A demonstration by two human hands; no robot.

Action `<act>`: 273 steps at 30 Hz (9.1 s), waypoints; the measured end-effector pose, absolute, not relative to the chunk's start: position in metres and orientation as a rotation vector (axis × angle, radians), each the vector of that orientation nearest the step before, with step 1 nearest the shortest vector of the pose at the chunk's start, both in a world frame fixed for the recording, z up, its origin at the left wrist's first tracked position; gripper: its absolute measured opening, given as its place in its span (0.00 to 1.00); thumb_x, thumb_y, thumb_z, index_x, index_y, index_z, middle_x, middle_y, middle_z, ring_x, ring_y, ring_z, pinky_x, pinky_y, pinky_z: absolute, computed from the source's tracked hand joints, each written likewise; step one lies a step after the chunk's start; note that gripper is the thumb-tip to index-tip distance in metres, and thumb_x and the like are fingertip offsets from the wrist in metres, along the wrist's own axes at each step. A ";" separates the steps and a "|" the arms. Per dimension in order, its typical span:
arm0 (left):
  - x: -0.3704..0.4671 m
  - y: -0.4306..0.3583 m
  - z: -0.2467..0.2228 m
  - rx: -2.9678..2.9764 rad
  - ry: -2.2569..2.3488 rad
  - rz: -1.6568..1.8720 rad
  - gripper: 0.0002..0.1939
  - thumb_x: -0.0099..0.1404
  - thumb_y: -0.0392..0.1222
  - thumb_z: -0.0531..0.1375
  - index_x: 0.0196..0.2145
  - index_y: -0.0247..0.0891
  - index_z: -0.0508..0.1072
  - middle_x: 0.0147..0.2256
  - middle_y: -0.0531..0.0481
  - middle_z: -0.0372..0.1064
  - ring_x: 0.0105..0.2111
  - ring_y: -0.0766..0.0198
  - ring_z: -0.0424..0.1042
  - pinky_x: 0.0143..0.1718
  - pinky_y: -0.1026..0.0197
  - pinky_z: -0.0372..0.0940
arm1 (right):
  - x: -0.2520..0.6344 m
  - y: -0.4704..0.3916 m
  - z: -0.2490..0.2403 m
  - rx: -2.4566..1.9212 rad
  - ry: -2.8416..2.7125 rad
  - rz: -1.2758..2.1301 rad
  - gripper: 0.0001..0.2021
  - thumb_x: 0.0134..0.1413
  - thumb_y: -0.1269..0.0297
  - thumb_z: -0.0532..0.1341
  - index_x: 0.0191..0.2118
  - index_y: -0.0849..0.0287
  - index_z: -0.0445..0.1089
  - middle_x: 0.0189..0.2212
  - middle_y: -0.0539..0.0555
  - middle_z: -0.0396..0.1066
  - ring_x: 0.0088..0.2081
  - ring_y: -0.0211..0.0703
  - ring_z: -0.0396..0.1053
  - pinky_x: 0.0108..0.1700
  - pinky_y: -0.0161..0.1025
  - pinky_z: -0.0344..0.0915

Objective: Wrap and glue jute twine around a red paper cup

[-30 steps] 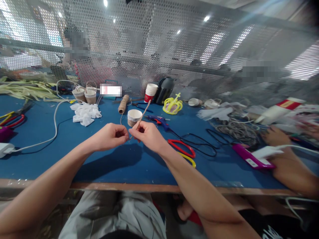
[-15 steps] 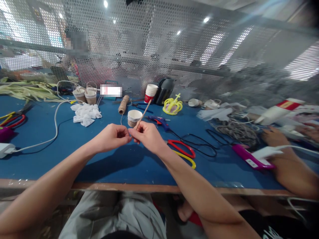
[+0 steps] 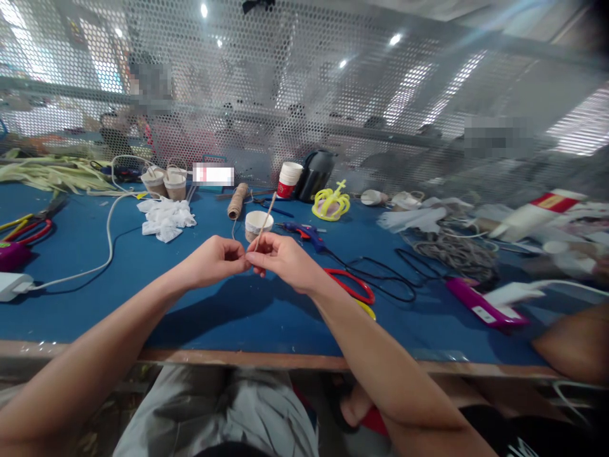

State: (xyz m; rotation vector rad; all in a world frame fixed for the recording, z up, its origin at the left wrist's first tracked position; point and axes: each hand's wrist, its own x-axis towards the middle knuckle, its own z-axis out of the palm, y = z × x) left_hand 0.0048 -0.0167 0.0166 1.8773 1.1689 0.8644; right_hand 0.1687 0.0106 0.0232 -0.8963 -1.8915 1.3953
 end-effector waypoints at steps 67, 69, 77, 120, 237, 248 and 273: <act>0.003 -0.024 0.022 1.901 1.169 0.826 0.08 0.54 0.41 0.55 0.22 0.34 0.63 0.19 0.57 0.56 0.19 0.72 0.52 0.20 0.68 0.49 | 0.164 0.008 0.021 -1.040 -1.896 0.879 0.14 0.43 0.60 0.61 0.20 0.58 0.55 0.15 0.47 0.64 0.18 0.34 0.61 0.22 0.33 0.56; 0.005 -0.023 0.020 1.890 1.199 0.852 0.10 0.54 0.42 0.55 0.20 0.35 0.62 0.17 0.58 0.54 0.19 0.73 0.50 0.19 0.68 0.47 | 0.164 0.008 0.020 -1.036 -1.916 0.830 0.14 0.43 0.60 0.61 0.19 0.58 0.55 0.15 0.47 0.63 0.18 0.34 0.59 0.22 0.33 0.55; 0.010 -0.020 0.018 1.770 1.232 0.925 0.13 0.51 0.43 0.57 0.16 0.35 0.60 0.15 0.59 0.52 0.17 0.74 0.49 0.18 0.68 0.44 | 0.162 0.006 0.019 -1.007 -1.893 0.954 0.13 0.45 0.61 0.60 0.20 0.58 0.55 0.14 0.45 0.61 0.18 0.33 0.59 0.22 0.32 0.56; 0.001 -0.028 0.028 1.870 1.168 0.812 0.04 0.54 0.38 0.54 0.25 0.35 0.66 0.19 0.58 0.57 0.20 0.71 0.54 0.22 0.67 0.51 | 0.172 0.010 0.029 -0.944 -1.870 1.146 0.04 0.47 0.68 0.58 0.28 0.60 0.61 0.21 0.47 0.63 0.22 0.32 0.64 0.25 0.33 0.63; 0.024 -0.030 0.014 1.681 1.348 1.362 0.07 0.54 0.41 0.57 0.23 0.35 0.64 0.19 0.57 0.60 0.20 0.72 0.57 0.21 0.68 0.53 | 0.158 0.006 0.013 -0.907 -1.463 0.965 0.12 0.47 0.55 0.59 0.24 0.58 0.60 0.18 0.47 0.61 0.21 0.33 0.58 0.26 0.34 0.56; 0.029 -0.033 0.017 1.572 1.248 1.432 0.09 0.54 0.43 0.58 0.24 0.35 0.65 0.20 0.56 0.61 0.20 0.71 0.58 0.22 0.68 0.55 | 0.157 0.006 0.022 -0.685 -0.968 1.889 0.15 0.35 0.60 0.67 0.22 0.61 0.61 0.17 0.44 0.60 0.18 0.27 0.55 0.21 0.29 0.52; 0.008 -0.036 0.028 2.343 0.889 1.382 0.05 0.60 0.34 0.56 0.31 0.36 0.73 0.26 0.50 0.66 0.26 0.68 0.65 0.27 0.66 0.61 | 0.167 0.004 0.027 -0.612 -0.961 2.555 0.06 0.46 0.71 0.57 0.23 0.65 0.61 0.14 0.43 0.54 0.14 0.23 0.48 0.16 0.21 0.45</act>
